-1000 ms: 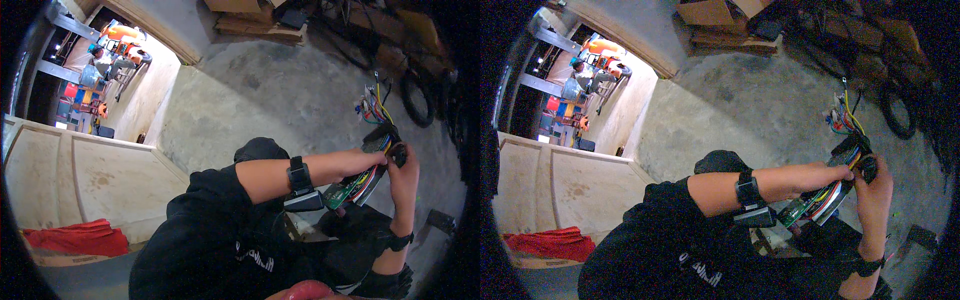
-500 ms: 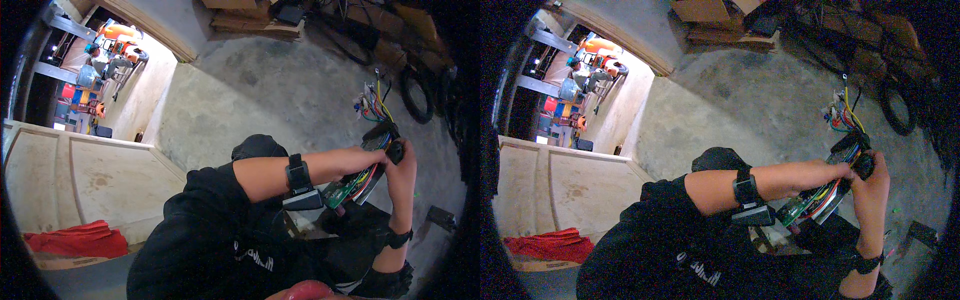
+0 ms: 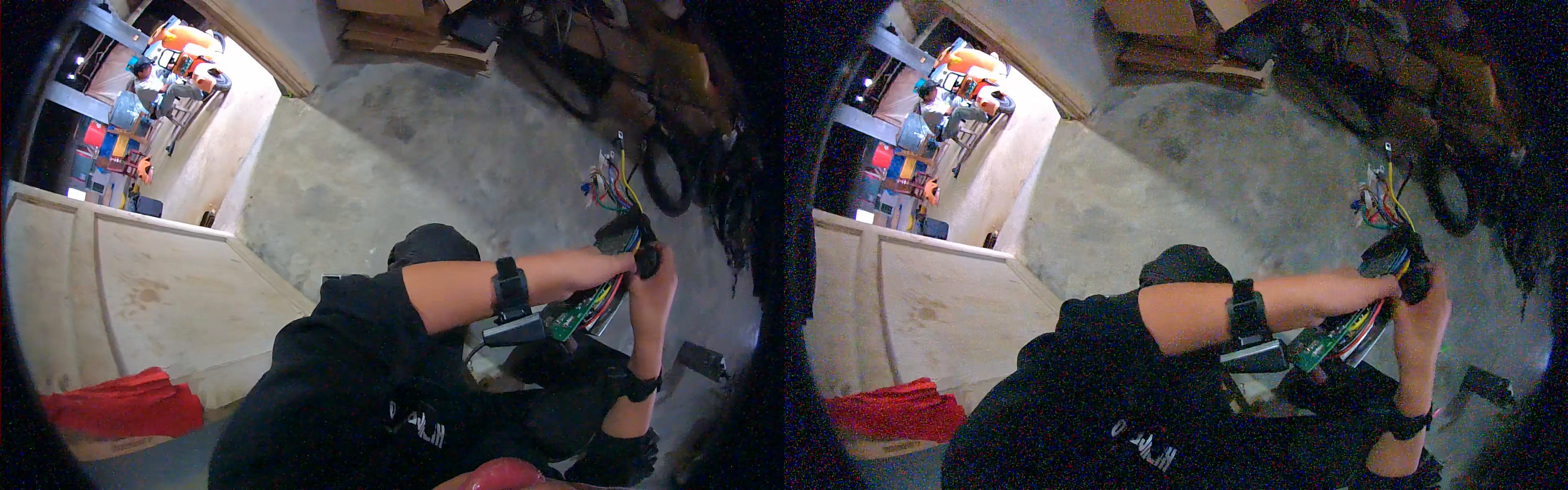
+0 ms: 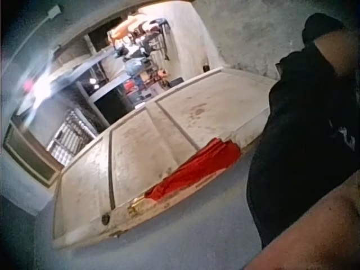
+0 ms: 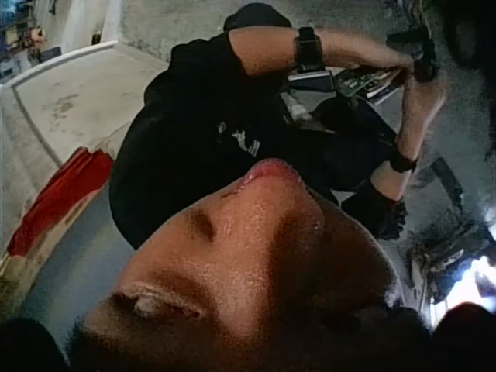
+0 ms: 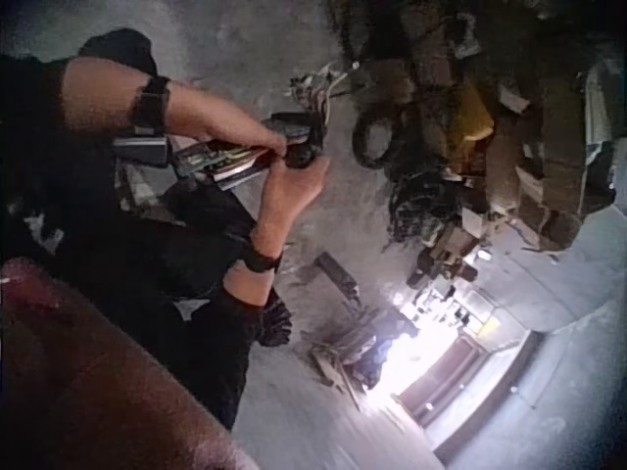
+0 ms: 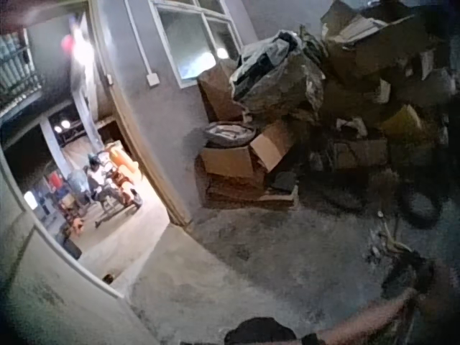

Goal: Inspecting and repairing an electronic controller for a vehicle by manipulating wiring and components with a screwdriver.

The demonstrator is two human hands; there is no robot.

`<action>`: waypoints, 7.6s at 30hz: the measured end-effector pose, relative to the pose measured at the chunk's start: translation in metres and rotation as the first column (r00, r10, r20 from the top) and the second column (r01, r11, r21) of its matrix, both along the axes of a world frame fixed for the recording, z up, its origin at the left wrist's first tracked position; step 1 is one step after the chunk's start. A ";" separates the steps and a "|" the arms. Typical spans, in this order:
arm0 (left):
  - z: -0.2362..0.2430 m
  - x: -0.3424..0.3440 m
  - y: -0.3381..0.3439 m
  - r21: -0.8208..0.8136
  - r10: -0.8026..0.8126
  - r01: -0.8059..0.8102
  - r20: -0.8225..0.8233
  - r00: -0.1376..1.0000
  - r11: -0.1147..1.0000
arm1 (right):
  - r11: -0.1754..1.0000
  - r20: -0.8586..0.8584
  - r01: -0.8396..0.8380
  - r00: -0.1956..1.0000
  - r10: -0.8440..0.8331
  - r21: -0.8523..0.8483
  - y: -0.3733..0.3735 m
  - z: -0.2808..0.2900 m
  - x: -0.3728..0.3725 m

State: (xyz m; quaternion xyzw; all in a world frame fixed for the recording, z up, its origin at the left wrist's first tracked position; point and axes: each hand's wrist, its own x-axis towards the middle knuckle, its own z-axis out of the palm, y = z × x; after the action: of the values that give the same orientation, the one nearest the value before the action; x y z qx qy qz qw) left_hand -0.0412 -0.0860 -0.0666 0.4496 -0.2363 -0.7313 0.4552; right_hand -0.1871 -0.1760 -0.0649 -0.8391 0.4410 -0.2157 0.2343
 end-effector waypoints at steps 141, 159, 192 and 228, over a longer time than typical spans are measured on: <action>-0.046 -0.034 -0.045 -0.106 0.000 0.018 0.162 0.987 0.994 | 0.865 0.106 0.075 0.983 -0.147 0.497 -0.040 0.013 -0.017; -0.033 -0.026 -0.041 -0.064 -0.117 0.141 0.289 0.950 0.988 | 0.936 0.164 0.087 0.975 -0.150 0.340 -0.041 0.001 -0.015; -0.004 -0.023 -0.028 0.392 -0.041 0.064 -0.066 0.997 0.918 | 0.993 0.738 -0.062 0.665 0.113 -0.096 -0.028 0.038 0.000; -0.041 -0.031 -0.026 0.248 -0.111 0.193 -0.312 0.943 0.949 | 0.992 0.710 -0.112 0.695 0.115 -0.051 -0.045 0.012 -0.016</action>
State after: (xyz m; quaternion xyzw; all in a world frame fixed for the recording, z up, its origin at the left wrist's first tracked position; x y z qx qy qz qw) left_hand -0.0725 -0.1122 -0.1078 0.3746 -0.0963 -0.8490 0.3601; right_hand -0.2030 -0.2206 -0.0529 -0.7167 0.2635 -0.5088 0.3976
